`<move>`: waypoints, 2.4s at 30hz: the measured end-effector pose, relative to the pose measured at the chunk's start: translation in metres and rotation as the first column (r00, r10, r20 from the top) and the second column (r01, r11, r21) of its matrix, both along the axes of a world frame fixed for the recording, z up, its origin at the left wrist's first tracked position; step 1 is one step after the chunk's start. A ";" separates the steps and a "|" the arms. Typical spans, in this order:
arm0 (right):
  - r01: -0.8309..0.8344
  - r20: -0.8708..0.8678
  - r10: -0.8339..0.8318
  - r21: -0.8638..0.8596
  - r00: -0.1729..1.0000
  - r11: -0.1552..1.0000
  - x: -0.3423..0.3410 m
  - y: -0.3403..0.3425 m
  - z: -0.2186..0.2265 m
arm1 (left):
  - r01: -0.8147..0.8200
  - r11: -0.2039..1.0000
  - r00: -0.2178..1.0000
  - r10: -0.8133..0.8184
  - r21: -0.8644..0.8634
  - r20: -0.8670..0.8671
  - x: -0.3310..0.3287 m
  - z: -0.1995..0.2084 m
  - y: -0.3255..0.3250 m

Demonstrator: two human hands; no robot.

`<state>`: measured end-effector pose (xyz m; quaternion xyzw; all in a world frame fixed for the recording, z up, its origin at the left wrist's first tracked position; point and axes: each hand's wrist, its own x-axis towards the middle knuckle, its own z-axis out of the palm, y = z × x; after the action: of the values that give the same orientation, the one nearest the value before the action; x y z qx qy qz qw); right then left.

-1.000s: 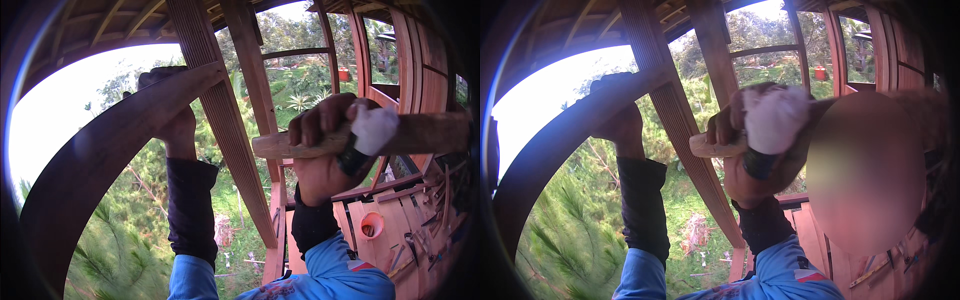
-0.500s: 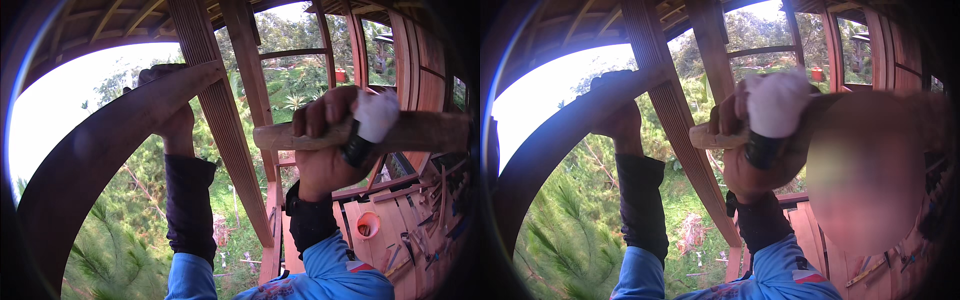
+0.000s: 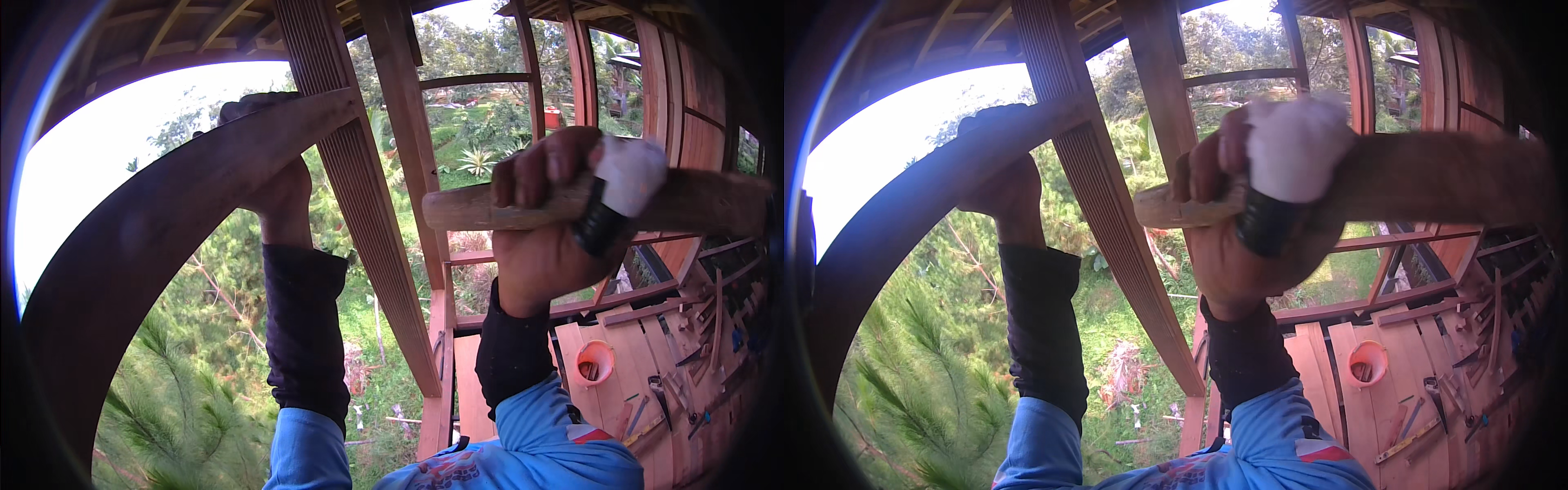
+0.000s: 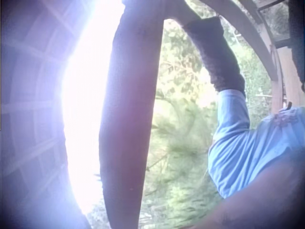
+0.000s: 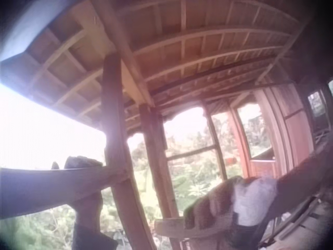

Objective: The person uses a hammer to drive nails into a curved wooden frame, then measures the frame with a tape measure. The person marks a wooden plank with a pencil and square, preparing it for cutting.

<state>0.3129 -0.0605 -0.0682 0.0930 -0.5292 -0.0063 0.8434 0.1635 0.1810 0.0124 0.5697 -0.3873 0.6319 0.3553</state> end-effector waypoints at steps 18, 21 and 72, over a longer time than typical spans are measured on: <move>-0.166 0.017 0.165 0.133 0.986 0.977 0.006 0.006 -0.007 | -0.248 0.965 0.963 0.256 -0.087 0.090 0.028 -0.006 -0.006; -0.310 -0.169 0.263 -0.402 0.950 0.862 -0.025 0.070 -0.065 | -0.137 0.990 0.990 0.138 -0.038 0.021 0.005 -0.022 -0.007; -0.324 -0.186 0.337 0.099 0.923 0.941 0.012 0.037 -0.036 | 0.125 0.992 0.904 -0.119 -0.012 -0.410 -0.031 0.029 -0.054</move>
<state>0.3253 -0.0235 -0.1041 0.2079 -0.4177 0.1090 0.8777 0.1326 0.1271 0.0413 0.6668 -0.3436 0.4721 0.4631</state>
